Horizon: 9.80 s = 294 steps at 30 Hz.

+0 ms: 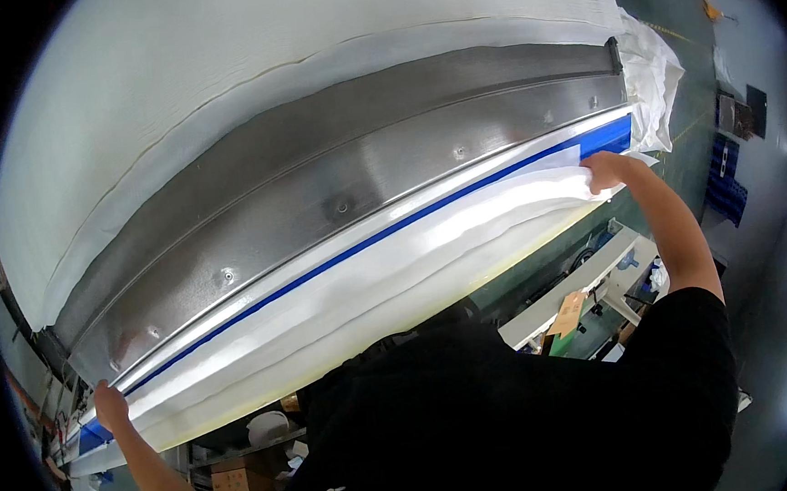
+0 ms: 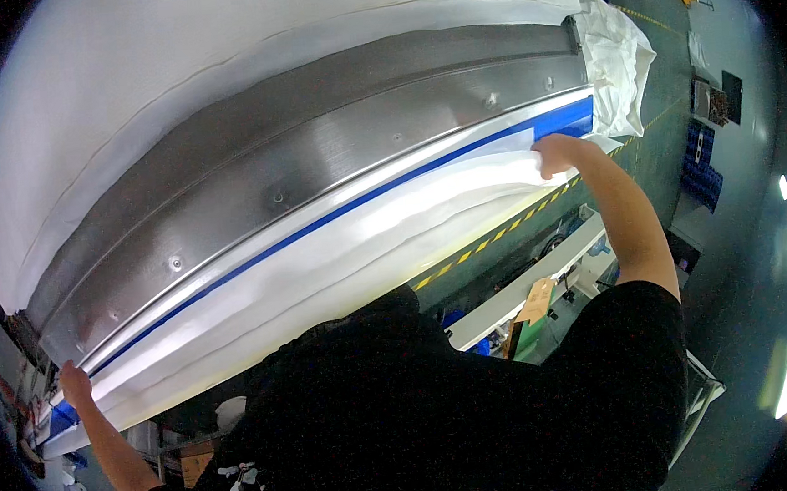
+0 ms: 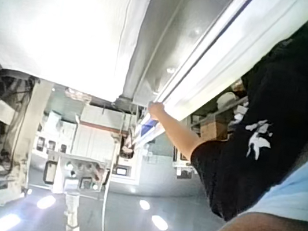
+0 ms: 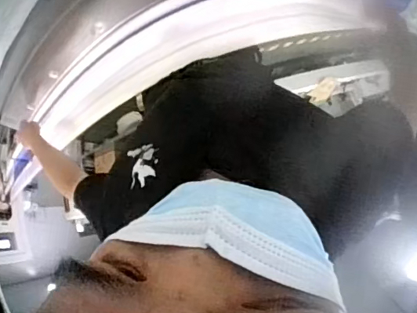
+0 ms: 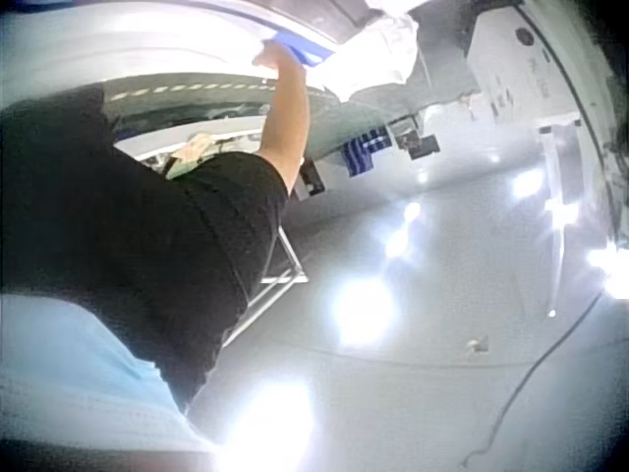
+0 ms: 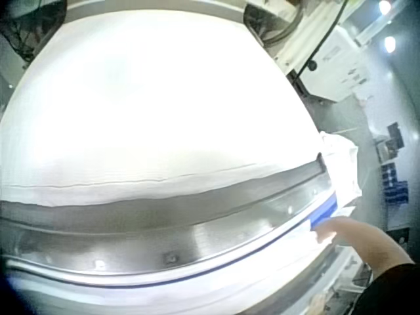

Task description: The person repeatedly feeds individual white paper sheets into a machine's input slot, aligning and inserting each sheet by hand. The person also briefly adjusts the head-mounted camera strap during the task.

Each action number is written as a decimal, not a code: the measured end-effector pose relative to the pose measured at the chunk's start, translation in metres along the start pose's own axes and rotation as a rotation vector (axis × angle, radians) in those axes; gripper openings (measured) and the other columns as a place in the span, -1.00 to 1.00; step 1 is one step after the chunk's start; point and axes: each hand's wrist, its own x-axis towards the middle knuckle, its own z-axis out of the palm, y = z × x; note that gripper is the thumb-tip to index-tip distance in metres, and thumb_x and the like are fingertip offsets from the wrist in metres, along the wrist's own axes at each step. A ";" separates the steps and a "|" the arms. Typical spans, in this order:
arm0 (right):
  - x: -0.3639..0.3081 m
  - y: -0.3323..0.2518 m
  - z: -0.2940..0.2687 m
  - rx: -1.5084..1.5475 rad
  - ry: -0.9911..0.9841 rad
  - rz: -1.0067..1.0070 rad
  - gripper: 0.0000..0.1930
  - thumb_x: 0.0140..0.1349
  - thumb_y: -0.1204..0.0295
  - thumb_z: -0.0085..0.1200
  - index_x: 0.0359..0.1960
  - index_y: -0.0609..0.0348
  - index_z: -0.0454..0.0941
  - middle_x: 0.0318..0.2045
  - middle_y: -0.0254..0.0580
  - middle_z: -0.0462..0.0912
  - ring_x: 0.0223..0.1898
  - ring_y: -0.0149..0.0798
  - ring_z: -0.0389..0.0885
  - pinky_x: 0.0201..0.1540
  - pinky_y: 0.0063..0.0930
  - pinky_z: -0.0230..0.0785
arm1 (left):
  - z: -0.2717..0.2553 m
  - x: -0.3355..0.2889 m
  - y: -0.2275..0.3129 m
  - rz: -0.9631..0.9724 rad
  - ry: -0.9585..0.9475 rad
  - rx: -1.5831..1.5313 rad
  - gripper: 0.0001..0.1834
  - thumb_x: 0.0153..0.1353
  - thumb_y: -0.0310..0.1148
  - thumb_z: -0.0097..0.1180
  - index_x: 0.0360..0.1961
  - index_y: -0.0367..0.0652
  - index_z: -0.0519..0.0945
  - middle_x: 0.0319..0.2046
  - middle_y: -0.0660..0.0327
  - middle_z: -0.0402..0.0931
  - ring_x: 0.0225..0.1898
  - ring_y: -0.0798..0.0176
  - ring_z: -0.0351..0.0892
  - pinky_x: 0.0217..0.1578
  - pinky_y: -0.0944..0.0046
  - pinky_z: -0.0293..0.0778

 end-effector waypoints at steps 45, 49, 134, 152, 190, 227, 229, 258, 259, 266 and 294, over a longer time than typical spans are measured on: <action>-0.070 -0.882 -0.369 0.079 1.047 -1.246 -0.81 0.03 0.29 0.08 -0.45 0.14 0.58 -0.50 -0.21 0.64 -0.44 -0.24 0.59 -0.31 -0.38 0.43 | -0.057 0.037 0.120 0.095 0.894 -0.967 -0.65 0.16 -0.26 0.00 -0.04 -0.14 0.44 0.01 0.11 0.38 0.11 0.05 0.31 0.21 -0.04 0.06; -0.068 -0.881 -0.366 0.095 1.089 -1.227 -0.82 0.00 0.25 0.05 -0.45 0.01 0.61 -0.49 -0.24 0.65 -0.40 -0.13 0.61 -0.27 -0.26 0.46 | -0.058 0.034 0.118 0.104 0.853 -0.981 -0.61 0.15 -0.27 0.00 0.01 -0.15 0.41 0.02 0.09 0.37 0.11 0.04 0.30 0.20 -0.04 0.06; 0.018 -0.160 -0.199 0.151 1.342 0.180 -0.32 0.36 -0.06 -0.49 -0.55 0.13 0.64 -0.49 -0.05 0.63 -0.31 -0.07 0.60 0.27 -0.07 -0.03 | -0.133 0.155 0.026 0.254 0.186 0.194 -0.76 0.02 -0.50 0.10 -0.22 -0.19 0.57 -0.25 0.02 0.55 -0.11 -0.01 0.53 -0.11 0.08 0.45; 0.068 0.114 -0.178 -0.115 0.912 0.359 -0.70 0.04 0.43 -0.04 -0.16 0.09 0.57 -0.22 -0.06 0.62 -0.17 -0.04 0.58 -0.05 -0.23 0.38 | -0.067 0.185 -0.036 0.347 0.322 0.079 -0.71 0.14 -0.41 -0.09 -0.13 -0.25 0.50 -0.14 0.02 0.49 0.00 -0.02 0.40 0.07 0.00 0.24; 0.003 0.156 0.060 -0.367 0.536 0.080 -0.78 0.18 0.38 -0.13 -0.31 0.15 0.58 -0.36 -0.03 0.62 -0.25 0.08 0.57 -0.16 -0.10 0.41 | -0.016 -0.034 0.014 0.406 -0.724 0.487 -0.68 0.07 -0.46 -0.04 -0.14 -0.05 0.61 -0.05 0.11 0.53 0.04 0.07 0.47 0.13 -0.01 0.27; -0.022 -0.245 -0.112 0.151 0.548 -0.277 -0.82 0.04 0.32 0.06 -0.49 0.19 0.52 -0.46 0.02 0.59 -0.37 0.04 0.56 -0.31 -0.15 0.38 | -0.015 0.031 0.083 0.073 0.952 -0.443 -0.62 0.21 -0.18 -0.02 0.00 -0.13 0.45 -0.02 0.10 0.45 0.04 0.01 0.39 0.07 0.01 0.25; -0.037 -0.328 -0.137 0.083 0.611 -0.417 -0.81 0.08 0.31 0.05 -0.46 0.18 0.51 -0.45 0.00 0.59 -0.38 0.02 0.55 -0.31 -0.17 0.37 | -0.030 0.030 0.099 0.042 0.901 -0.525 -0.61 0.25 -0.16 -0.07 -0.01 -0.18 0.45 0.01 0.09 0.42 0.08 0.04 0.34 0.12 0.01 0.21; -0.074 -0.882 -0.360 0.102 0.992 -1.221 -0.77 0.03 0.26 0.12 -0.41 0.16 0.61 -0.50 -0.22 0.65 -0.44 -0.28 0.61 -0.28 -0.43 0.45 | -0.040 0.036 0.119 0.050 0.889 -0.925 -0.59 0.18 -0.23 -0.05 0.05 -0.14 0.39 0.05 0.11 0.36 0.14 0.06 0.28 0.21 -0.02 0.06; -0.073 -0.881 -0.359 0.105 1.005 -1.204 -0.77 0.03 0.26 0.11 -0.41 0.16 0.61 -0.50 -0.22 0.65 -0.44 -0.27 0.61 -0.29 -0.42 0.45 | -0.040 0.036 0.119 0.044 0.867 -0.930 -0.58 0.18 -0.23 -0.05 0.06 -0.14 0.38 0.05 0.11 0.35 0.14 0.06 0.28 0.21 -0.01 0.06; -0.062 -0.880 -0.355 0.134 1.177 -1.196 -0.80 0.05 0.23 0.09 -0.40 0.04 0.62 -0.50 -0.29 0.66 -0.44 -0.26 0.63 -0.32 -0.39 0.47 | -0.063 0.064 0.090 -0.004 1.044 -0.993 -0.49 0.18 -0.26 -0.05 0.17 -0.17 0.31 0.11 0.10 0.33 0.15 0.06 0.28 0.20 -0.01 0.07; -0.054 -0.880 -0.363 0.138 1.213 -1.202 -0.81 0.03 0.19 0.06 -0.42 -0.06 0.63 -0.51 -0.30 0.66 -0.42 -0.18 0.62 -0.29 -0.30 0.47 | -0.090 0.114 0.043 0.037 1.165 -0.653 -0.68 -0.12 -0.31 0.10 -0.23 0.06 0.53 -0.13 0.24 0.42 -0.04 0.07 0.37 0.05 0.06 0.22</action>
